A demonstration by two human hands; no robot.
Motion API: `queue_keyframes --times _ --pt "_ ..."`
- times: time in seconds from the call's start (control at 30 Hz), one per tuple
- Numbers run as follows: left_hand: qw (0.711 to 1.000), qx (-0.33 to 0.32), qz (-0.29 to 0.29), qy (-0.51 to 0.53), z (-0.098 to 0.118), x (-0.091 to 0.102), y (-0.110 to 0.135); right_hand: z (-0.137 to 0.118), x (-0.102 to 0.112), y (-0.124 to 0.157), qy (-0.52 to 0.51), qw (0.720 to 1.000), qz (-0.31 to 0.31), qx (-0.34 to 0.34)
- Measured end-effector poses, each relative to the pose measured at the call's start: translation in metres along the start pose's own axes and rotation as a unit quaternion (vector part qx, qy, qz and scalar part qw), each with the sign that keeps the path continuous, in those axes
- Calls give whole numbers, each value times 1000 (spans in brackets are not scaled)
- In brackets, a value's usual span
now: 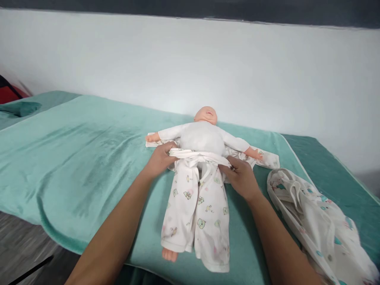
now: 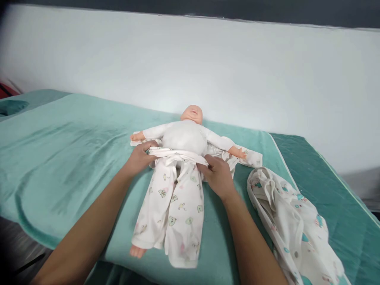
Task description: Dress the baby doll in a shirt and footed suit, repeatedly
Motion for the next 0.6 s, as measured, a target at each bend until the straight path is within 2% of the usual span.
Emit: queue_keyframes --times 0.13,0.23,0.3,0.37,0.43,0.5,0.6 --pt "989 -74 112 -67 -1 -7 -8 -3 -10 -5 56 993 91 -40" --pt "989 -34 120 -81 -2 -13 -12 1 -15 -10 24 994 81 -64" --pt "996 2 80 -42 -2 -14 -10 6 -13 -12 -28 996 38 -73" --pt "999 30 15 3 1 -12 -4 11 -10 -10 -90 992 -42 -77" --pt "997 53 -52 23 4 -8 6 11 -6 -6 -152 975 -147 -70" --pt "992 72 -101 25 7 -5 16 7 -2 0 -189 954 -225 -58" --pt "992 63 -105 9 10 -4 25 -1 -1 4 -170 954 -241 -60"
Point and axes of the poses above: each hand's wrist, its own y-axis away from the middle knuckle, its own x-axis out of the back of the hand, z = x × y, the point moved 3 cm from there along -y, towards the middle knuckle, and after that the axes turned 1 degree about z, right-handed, at the moved point
